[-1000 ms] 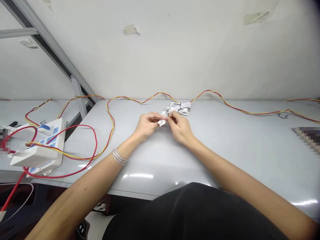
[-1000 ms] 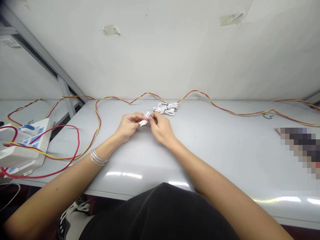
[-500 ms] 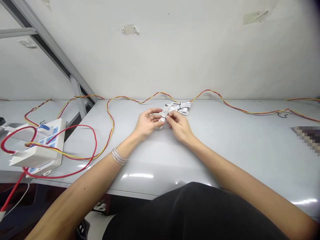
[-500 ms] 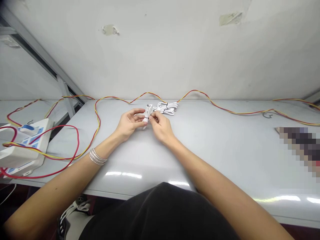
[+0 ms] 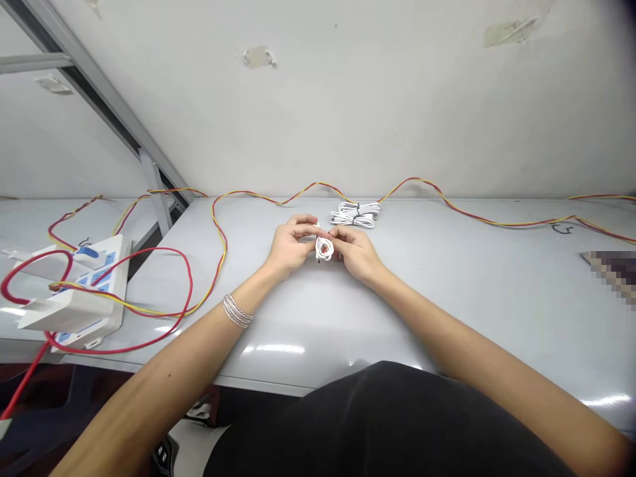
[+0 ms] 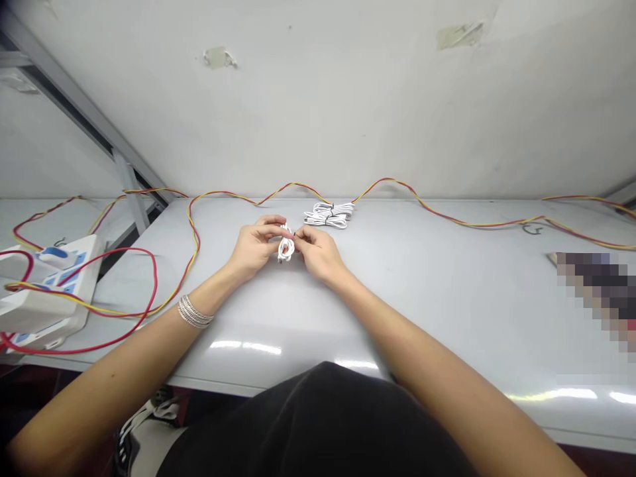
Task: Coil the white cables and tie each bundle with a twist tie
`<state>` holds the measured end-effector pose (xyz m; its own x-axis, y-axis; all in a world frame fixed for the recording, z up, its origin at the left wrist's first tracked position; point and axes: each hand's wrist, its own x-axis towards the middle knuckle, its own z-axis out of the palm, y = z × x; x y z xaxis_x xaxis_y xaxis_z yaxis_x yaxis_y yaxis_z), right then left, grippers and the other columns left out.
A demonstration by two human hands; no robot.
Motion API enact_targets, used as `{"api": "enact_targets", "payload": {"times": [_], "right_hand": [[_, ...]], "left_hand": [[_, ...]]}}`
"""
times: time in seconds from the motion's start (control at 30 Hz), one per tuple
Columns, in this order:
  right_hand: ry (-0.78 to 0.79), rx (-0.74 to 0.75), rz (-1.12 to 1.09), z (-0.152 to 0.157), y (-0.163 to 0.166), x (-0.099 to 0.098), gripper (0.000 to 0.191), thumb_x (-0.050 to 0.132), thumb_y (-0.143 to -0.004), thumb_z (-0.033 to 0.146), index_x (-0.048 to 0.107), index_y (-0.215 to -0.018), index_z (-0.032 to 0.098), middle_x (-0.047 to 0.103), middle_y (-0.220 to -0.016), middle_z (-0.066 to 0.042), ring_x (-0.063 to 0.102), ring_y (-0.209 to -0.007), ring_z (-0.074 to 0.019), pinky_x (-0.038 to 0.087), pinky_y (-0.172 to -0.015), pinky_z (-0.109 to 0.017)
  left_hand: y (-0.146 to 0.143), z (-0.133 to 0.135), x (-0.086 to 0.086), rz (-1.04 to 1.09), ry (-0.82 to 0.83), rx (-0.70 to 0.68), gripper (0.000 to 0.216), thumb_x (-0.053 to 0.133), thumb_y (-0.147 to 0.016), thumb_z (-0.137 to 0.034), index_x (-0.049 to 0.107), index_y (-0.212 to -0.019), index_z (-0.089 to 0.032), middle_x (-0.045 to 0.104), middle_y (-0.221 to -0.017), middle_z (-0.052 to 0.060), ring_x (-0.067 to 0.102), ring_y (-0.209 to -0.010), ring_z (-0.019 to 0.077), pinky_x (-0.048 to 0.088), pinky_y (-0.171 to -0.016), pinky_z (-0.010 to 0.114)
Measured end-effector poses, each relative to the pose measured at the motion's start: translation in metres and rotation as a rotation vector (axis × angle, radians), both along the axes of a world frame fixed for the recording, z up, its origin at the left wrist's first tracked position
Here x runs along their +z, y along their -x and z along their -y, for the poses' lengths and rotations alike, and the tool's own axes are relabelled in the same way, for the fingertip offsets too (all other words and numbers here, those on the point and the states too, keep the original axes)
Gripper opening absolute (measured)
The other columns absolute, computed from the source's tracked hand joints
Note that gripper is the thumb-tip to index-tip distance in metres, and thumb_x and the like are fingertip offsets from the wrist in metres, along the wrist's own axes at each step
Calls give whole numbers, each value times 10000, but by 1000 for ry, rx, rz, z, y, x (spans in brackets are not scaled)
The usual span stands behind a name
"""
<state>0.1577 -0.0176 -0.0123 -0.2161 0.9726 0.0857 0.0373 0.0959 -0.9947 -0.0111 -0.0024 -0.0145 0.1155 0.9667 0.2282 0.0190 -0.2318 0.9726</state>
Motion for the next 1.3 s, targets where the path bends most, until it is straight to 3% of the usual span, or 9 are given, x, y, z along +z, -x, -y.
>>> {"api": "enact_targets", "payload": {"times": [0.13, 0.33, 0.57, 0.73, 0.93, 1.03, 1.2, 1.3], "right_hand": [[25, 7, 11, 0, -1, 2, 302, 667, -750, 469, 510, -667, 225, 515, -612, 28, 459, -589, -133, 372, -589, -298], [8, -12, -12, -1, -1, 1, 255, 664, -749, 417, 523, -671, 220, 523, -625, 30, 474, -572, -130, 378, -591, -299], [-32, -39, 25, -1, -1, -2, 231, 635, -771, 406, 526, -683, 222, 520, -632, 33, 481, -604, -138, 393, -611, -299], [-39, -39, 47, -1, -1, 0, 213, 617, -754, 398, 535, -669, 220, 527, -621, 34, 478, -591, -134, 387, -617, -301], [23, -27, -5, 0, -1, 3, 274, 646, -743, 410, 505, -604, 220, 495, -559, 31, 441, -554, -126, 353, -574, -292], [32, -14, -43, 1, -1, 4, 310, 661, -733, 414, 469, -581, 225, 479, -559, 32, 420, -542, -116, 343, -554, -286], [-32, -76, -15, 0, -1, 1, 229, 640, -723, 404, 542, -637, 216, 521, -583, 27, 454, -564, -125, 367, -571, -286], [-83, -109, 11, 1, 0, -1, 239, 663, -754, 416, 562, -677, 212, 554, -628, 18, 486, -603, -133, 400, -600, -288]], "left_hand": [[-1, 1, 2, 34, -47, -13, 157, 847, -587, -182, 818, -740, -202, 649, -1156, 96, 648, -1087, 244, 582, -929, 373], [-5, 4, 7, 166, -96, -17, 233, 839, -680, -216, 814, -910, -194, 682, -1172, 94, 663, -1125, 247, 572, -995, 394], [-7, 6, 11, 232, -28, 45, 523, 962, -566, -293, 740, -1019, -153, 699, -1201, 125, 659, -1121, 271, 589, -922, 420], [-6, 6, 11, 225, 8, 40, 473, 966, -578, -314, 776, -985, -166, 675, -1219, 115, 668, -1074, 246, 603, -900, 399], [-2, 4, 12, 79, -186, -16, 363, 953, -623, -357, 821, -905, -172, 630, -1227, 113, 658, -1103, 244, 582, -970, 394], [2, 4, 16, -57, -293, 13, 319, 941, -644, -351, 820, -904, -211, 649, -1179, 106, 621, -1161, 257, 562, -888, 329], [1, 6, 16, -90, -282, -32, 361, 921, -671, -329, 752, -956, -183, 639, -1045, 70, 589, -720, 116, 511, -688, 289], [-3, 7, 13, -16, -225, -30, 407, 904, -679, -314, 662, -974, -174, 644, -981, 46, 587, -666, 103, 511, -673, 285]]}}
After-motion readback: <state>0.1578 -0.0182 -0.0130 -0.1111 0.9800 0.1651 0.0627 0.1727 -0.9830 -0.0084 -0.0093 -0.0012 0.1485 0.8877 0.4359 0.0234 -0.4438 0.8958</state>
